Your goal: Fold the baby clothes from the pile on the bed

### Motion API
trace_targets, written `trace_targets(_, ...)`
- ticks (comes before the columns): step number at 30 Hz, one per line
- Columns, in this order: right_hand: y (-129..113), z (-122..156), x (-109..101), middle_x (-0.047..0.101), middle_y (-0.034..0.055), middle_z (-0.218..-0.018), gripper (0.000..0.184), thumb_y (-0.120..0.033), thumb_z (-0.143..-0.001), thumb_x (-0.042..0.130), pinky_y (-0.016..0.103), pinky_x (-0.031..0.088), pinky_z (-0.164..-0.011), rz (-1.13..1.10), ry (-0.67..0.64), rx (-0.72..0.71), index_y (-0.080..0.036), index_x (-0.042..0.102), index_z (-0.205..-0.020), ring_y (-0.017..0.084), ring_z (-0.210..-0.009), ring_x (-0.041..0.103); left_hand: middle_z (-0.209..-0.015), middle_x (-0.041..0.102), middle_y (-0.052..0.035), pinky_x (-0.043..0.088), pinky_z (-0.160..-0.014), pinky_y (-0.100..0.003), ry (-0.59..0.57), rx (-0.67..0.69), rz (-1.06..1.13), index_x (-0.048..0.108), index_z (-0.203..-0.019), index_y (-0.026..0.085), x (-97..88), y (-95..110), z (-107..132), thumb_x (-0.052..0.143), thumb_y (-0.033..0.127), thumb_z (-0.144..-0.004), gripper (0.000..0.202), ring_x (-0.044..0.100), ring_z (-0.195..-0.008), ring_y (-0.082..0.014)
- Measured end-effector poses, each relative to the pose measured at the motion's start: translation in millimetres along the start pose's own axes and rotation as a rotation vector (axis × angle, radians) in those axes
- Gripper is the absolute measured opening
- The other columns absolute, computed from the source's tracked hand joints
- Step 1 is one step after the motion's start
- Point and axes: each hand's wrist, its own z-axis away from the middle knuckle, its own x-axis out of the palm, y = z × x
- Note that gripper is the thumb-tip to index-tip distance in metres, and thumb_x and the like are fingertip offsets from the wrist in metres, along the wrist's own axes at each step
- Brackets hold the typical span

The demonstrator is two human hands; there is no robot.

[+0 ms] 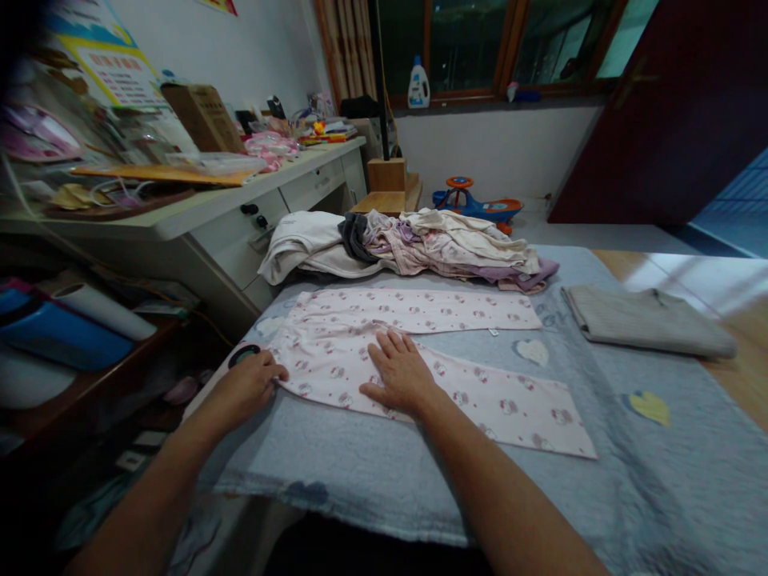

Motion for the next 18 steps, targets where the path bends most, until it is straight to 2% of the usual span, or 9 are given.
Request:
trace_targets(4, 0.3, -0.4, 0.3, 0.029, 0.0162, -0.162, 0.081, -0.069, -0.090, 0.048, 0.050, 0.015, -0.122, -0.003, 0.000, 0.007, -0.016, 0.041, -0.151, 0.035, -0.150, 0.020, -0.095, 0.066, -0.0132, 0.047, -0.083, -0.044, 0.017, -0.020, -0.070, 0.077, -0.085, 0.019, -9.5, 19.2, -8.1, 0.046, 0.008, -0.083, 0.032, 0.062, -0.094, -0.0295)
trace_targets(6, 0.2, -0.6, 0.3, 0.029, 0.0163, -0.162, 0.081, -0.069, -0.090, 0.049, 0.050, 0.016, -0.121, -0.004, 0.004, 0.008, -0.016, 0.042, -0.150, 0.036, -0.150, 0.020, -0.099, 0.067, -0.0130, 0.048, -0.087, -0.044, 0.080, 0.017, -0.009, 0.076, -0.093, 0.017, -5.8, 31.5, -15.0, 0.045, 0.010, -0.086, 0.033, 0.062, -0.096, -0.0284)
trace_targets(9, 0.1, -0.1, 0.0, 0.029, 0.0167, -0.162, 0.081, -0.069, -0.089, 0.050, 0.050, 0.017, -0.121, -0.006, 0.015, 0.002, -0.016, 0.043, -0.150, 0.036, -0.150, 0.022, -0.119, 0.066, -0.0130, 0.048, -0.099, -0.040, 0.166, 0.151, 0.173, 0.070, -0.115, 0.016, 13.7, 48.4, -24.5, 0.039, 0.016, -0.095, 0.037, 0.060, -0.112, -0.0249)
trace_targets(11, 0.2, 0.4, 0.0, 0.029, 0.0171, -0.162, 0.081, -0.069, -0.089, 0.050, 0.050, 0.017, -0.121, -0.009, 0.020, 0.002, -0.016, 0.043, -0.149, 0.036, -0.150, 0.022, -0.139, 0.058, -0.0130, 0.041, -0.110, -0.041, 0.177, 0.224, 0.224, 0.063, -0.129, 0.016, 30.7, 55.1, -26.7, 0.039, 0.026, -0.098, 0.040, 0.052, -0.129, -0.0243)
trace_targets(13, 0.5, 0.6, 0.2, 0.029, 0.0178, -0.162, 0.080, -0.068, -0.090, 0.050, 0.049, 0.017, -0.122, -0.017, 0.019, -0.004, -0.014, 0.043, -0.149, 0.034, -0.150, 0.022, -0.152, 0.047, -0.0123, 0.034, -0.116, -0.046, 0.141, 0.234, 0.206, 0.054, -0.141, 0.018, 44.6, 56.7, -24.4, 0.042, 0.035, -0.099, 0.047, 0.042, -0.140, -0.0269)
trace_targets(16, 1.4, 0.2, 1.1, 0.028, 0.0194, -0.162, 0.080, -0.066, -0.090, 0.051, 0.046, 0.018, -0.122, -0.038, 0.021, -0.018, -0.012, 0.043, -0.149, 0.033, -0.150, 0.023, -0.163, 0.030, -0.0088, 0.023, -0.118, -0.060, 0.058, 0.146, 0.136, 0.040, -0.153, 0.027, 52.7, 52.5, -15.4, 0.045, 0.047, -0.098, 0.059, 0.024, -0.150, -0.0348)
trace_targets(18, 1.8, -0.5, 1.8, 0.029, 0.0199, -0.161, 0.081, -0.066, -0.090, 0.052, 0.046, 0.020, -0.122, -0.045, 0.026, -0.023, -0.012, 0.043, -0.149, 0.033, -0.150, 0.023, -0.165, 0.024, -0.0077, 0.020, -0.117, -0.065, 0.015, 0.084, 0.104, 0.035, -0.155, 0.030, 50.8, 49.1, -10.0, 0.047, 0.051, -0.096, 0.064, 0.017, -0.152, -0.0389)
